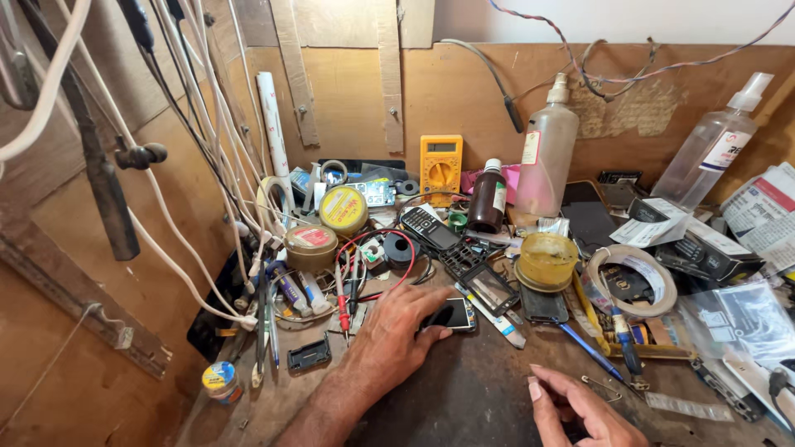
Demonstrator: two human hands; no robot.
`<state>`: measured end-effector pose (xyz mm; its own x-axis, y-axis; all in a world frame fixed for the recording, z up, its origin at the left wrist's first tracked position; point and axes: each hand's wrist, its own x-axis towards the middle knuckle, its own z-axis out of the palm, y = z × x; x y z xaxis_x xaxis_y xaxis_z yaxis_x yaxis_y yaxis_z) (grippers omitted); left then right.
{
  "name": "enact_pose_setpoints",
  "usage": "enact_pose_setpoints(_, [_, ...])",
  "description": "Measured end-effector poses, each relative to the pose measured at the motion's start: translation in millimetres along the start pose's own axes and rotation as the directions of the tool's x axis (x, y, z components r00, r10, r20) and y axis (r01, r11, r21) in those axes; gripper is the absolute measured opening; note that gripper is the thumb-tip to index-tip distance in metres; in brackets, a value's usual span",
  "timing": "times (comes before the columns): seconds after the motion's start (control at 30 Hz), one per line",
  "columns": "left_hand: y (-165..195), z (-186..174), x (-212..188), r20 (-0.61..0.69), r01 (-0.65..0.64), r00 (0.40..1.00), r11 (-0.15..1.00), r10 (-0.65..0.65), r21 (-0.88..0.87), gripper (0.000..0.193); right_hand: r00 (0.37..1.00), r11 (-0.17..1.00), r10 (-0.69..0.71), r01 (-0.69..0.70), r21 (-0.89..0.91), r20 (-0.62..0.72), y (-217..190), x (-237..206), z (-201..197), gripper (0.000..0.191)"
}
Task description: The person uses a purple pen-like tool to probe and adjust components on a small circuit board. They then pick up a black rectangular electronic device, inspect it, and place it back on the workbench.
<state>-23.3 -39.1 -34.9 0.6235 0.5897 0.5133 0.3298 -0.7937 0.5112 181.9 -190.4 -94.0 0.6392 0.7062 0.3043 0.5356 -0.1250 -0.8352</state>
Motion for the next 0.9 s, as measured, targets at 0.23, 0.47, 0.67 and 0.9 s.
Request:
enact_pose_setpoints(0.23, [3,6,-4,-0.026,0.083,0.996,0.997,-0.083,0.004,0.069,0.997,0.998,-0.061,0.061,0.003,-0.047,-1,-1,-1,0.023])
enact_pose_setpoints(0.47, [-1,18,-6,-0.116,0.047,0.992,0.997,-0.04,0.063,0.069,0.999,1.0,-0.013,0.013,-0.005,-0.032,-6,0,-2,0.024])
enact_pose_setpoints(0.67, [-3,26,-8,-0.224,0.114,0.971,0.985,-0.083,0.131,0.066,0.996,0.997,-0.075,0.075,-0.007,-0.048,-6,-1,-3,0.024])
enact_pose_setpoints(0.9, [6,19,-5,-0.199,0.198,0.966,0.969,-0.167,0.145,0.067,0.988,0.989,-0.147,0.147,0.013,-0.044,-5,-1,-3,0.022])
